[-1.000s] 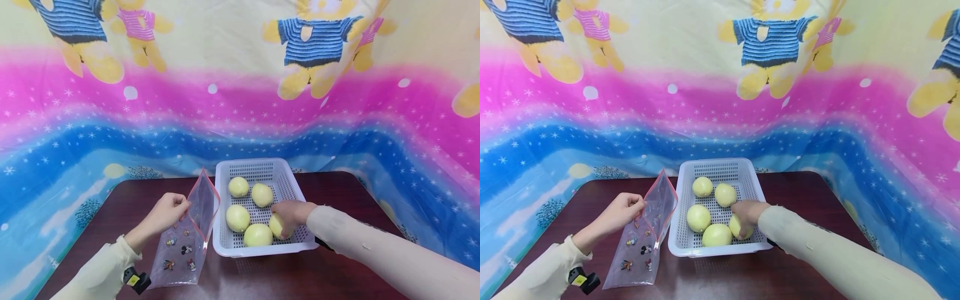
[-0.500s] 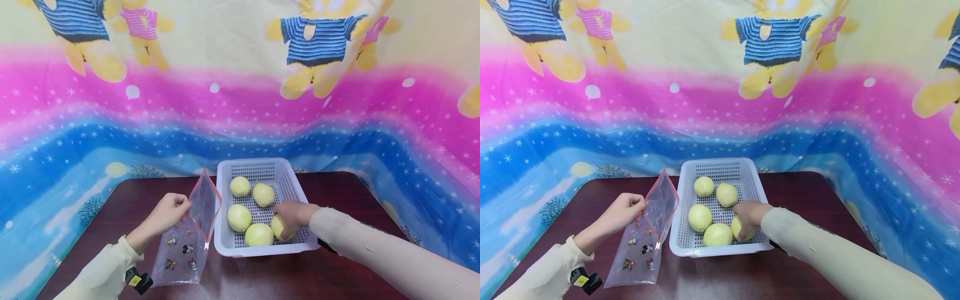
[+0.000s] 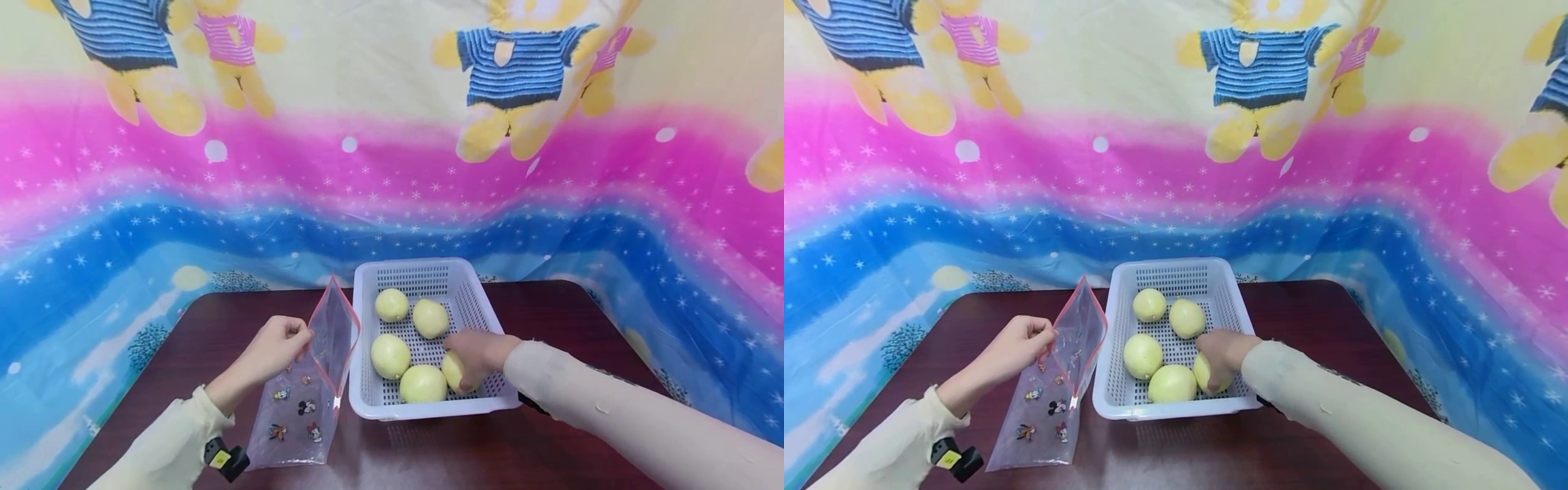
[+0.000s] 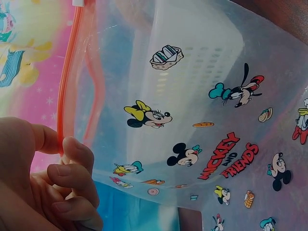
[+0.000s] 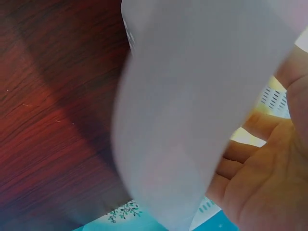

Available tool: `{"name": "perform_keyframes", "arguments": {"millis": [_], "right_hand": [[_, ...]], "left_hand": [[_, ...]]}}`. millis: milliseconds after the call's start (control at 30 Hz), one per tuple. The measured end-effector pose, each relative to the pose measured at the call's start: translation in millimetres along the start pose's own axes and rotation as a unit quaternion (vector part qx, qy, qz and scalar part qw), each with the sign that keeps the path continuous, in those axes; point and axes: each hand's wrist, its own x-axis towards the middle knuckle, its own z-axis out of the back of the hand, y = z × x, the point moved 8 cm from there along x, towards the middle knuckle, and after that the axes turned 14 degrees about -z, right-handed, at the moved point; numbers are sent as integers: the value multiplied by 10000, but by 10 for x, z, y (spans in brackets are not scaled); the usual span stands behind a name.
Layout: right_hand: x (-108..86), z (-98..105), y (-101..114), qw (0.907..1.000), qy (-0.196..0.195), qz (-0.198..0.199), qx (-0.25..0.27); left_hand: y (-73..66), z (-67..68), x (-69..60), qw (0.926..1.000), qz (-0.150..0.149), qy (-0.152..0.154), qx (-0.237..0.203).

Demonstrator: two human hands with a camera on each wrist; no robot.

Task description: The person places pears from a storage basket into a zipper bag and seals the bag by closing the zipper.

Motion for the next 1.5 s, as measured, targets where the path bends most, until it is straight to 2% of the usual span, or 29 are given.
{"name": "perform_keyframes", "arguments": {"millis": [233,367,700,1033,1267,1500], "right_hand": [[13,-38,-7,9998,-36,-97,-161],[4,-33,-20,9999,-102,22,-29],[-5,135,-40,9987,-393,272,177],[3,265,-88,9953,-638,248,690],[-34,370,-110,9928,-798,269,847],[-87,476,1,9885,-1130,637,775]], "left_hand": [[11,-13,3,10000,10,29,-32],[39,-26,-6,10000,85,38,5],[63,-15,-11,10000,95,27,7],[73,-11,-27,10000,88,23,30],[86,-6,-24,10000,58,4,39],[113,14,-34,10000,46,-30,0]]}}
